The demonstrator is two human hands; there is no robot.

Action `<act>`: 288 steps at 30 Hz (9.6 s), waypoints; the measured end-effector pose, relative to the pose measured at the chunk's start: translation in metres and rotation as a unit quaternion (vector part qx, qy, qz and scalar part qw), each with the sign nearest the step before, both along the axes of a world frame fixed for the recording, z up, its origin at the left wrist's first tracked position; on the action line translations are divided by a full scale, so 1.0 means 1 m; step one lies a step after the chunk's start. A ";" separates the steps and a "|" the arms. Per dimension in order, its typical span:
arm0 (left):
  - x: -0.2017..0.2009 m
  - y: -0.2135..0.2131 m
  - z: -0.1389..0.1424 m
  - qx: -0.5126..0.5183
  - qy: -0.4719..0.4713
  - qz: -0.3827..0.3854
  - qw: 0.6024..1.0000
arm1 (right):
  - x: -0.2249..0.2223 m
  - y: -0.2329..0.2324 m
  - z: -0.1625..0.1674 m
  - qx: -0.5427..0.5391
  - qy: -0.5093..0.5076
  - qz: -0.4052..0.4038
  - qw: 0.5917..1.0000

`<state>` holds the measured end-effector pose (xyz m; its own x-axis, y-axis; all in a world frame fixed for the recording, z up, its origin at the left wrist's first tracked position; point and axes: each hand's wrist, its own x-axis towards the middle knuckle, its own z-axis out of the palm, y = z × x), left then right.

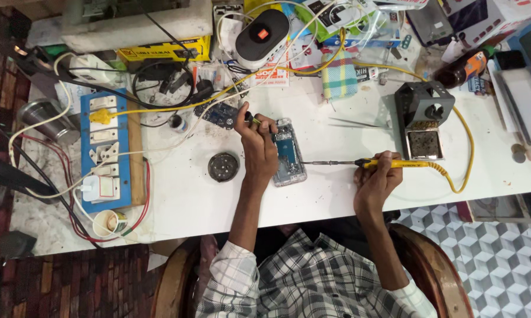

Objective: The person sits at a repair workbench holding a phone motherboard in a clear holder with one hand while using a yellow soldering iron with the other hand, repeatedly touching the iron to points on the board and repositioning it to solder different spots throughout the episode.

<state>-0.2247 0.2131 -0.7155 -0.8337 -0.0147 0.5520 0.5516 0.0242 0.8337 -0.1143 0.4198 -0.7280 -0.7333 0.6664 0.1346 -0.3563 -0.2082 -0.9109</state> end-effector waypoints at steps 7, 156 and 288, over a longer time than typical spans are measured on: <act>-0.001 -0.002 -0.001 -0.009 -0.027 -0.001 1.000 | 0.003 -0.003 0.003 0.010 -0.001 0.001 1.000; 0.052 -0.031 0.014 -0.166 0.011 0.038 0.985 | 0.014 0.000 0.015 -0.013 0.000 0.004 1.000; -0.022 -0.050 0.008 -0.005 -0.017 -0.028 0.999 | -0.029 -0.035 0.039 0.053 -0.105 0.060 0.991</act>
<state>-0.2463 0.1633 -0.7072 -0.8509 0.0382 0.5239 0.5244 0.0028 0.8515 -0.1435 0.3850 -0.6888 -0.8260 0.5626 0.0347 -0.1342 -0.1364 -0.9815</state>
